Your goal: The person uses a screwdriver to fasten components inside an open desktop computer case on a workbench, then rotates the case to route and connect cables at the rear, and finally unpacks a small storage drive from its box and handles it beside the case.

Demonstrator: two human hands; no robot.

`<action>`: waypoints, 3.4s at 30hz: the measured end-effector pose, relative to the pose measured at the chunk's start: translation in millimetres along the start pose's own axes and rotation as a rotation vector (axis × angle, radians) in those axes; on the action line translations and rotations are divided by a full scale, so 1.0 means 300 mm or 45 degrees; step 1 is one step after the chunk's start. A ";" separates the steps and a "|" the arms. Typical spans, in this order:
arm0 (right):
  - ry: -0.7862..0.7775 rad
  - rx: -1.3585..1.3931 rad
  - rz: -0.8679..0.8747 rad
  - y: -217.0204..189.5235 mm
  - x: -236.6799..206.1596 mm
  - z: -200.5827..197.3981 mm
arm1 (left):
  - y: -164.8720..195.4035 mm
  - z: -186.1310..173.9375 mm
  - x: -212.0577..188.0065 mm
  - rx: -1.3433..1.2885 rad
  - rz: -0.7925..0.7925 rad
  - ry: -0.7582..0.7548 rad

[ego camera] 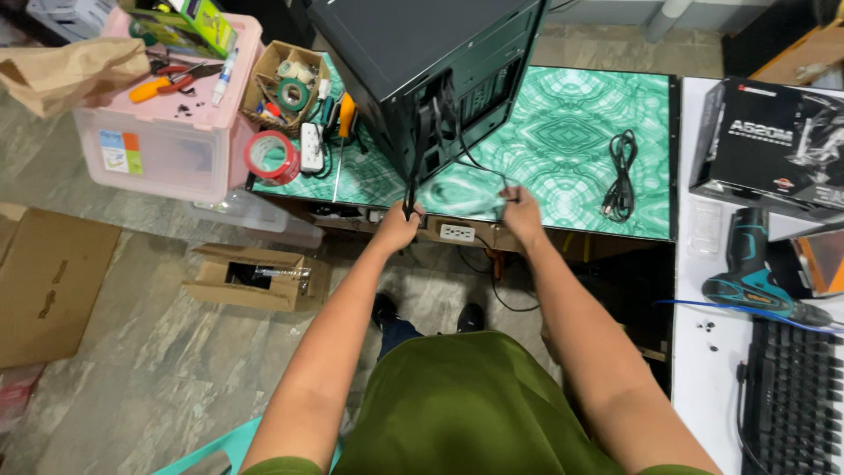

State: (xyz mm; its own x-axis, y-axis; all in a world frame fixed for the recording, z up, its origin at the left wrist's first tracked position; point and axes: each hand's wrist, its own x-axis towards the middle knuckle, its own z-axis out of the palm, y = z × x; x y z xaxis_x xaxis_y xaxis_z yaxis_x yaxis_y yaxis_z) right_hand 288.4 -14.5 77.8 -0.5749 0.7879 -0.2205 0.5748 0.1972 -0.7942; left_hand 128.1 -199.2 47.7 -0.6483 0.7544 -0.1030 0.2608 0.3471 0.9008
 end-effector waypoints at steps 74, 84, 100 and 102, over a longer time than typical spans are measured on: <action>-0.436 -0.380 -0.222 0.059 -0.087 0.206 | -0.046 0.161 0.015 -0.404 -0.133 0.087; -0.422 -0.394 0.018 0.047 -0.063 0.192 | -0.131 0.103 -0.044 -0.066 -0.213 0.125; -0.273 0.076 -0.195 -0.015 -0.032 0.201 | -0.181 0.089 -0.100 0.177 -0.242 0.016; -0.245 0.112 -0.244 0.009 -0.040 0.167 | -0.160 0.105 -0.087 0.376 -0.136 0.250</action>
State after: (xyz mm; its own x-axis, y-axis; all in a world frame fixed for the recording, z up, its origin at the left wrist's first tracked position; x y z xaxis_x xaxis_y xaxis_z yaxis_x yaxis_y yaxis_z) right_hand 267.7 -52.6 49.8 -0.7731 0.6142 -0.1584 0.3969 0.2736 -0.8761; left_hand 155.2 -218.0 -6.2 -0.8006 0.5937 -0.0813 0.3605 0.5856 0.7261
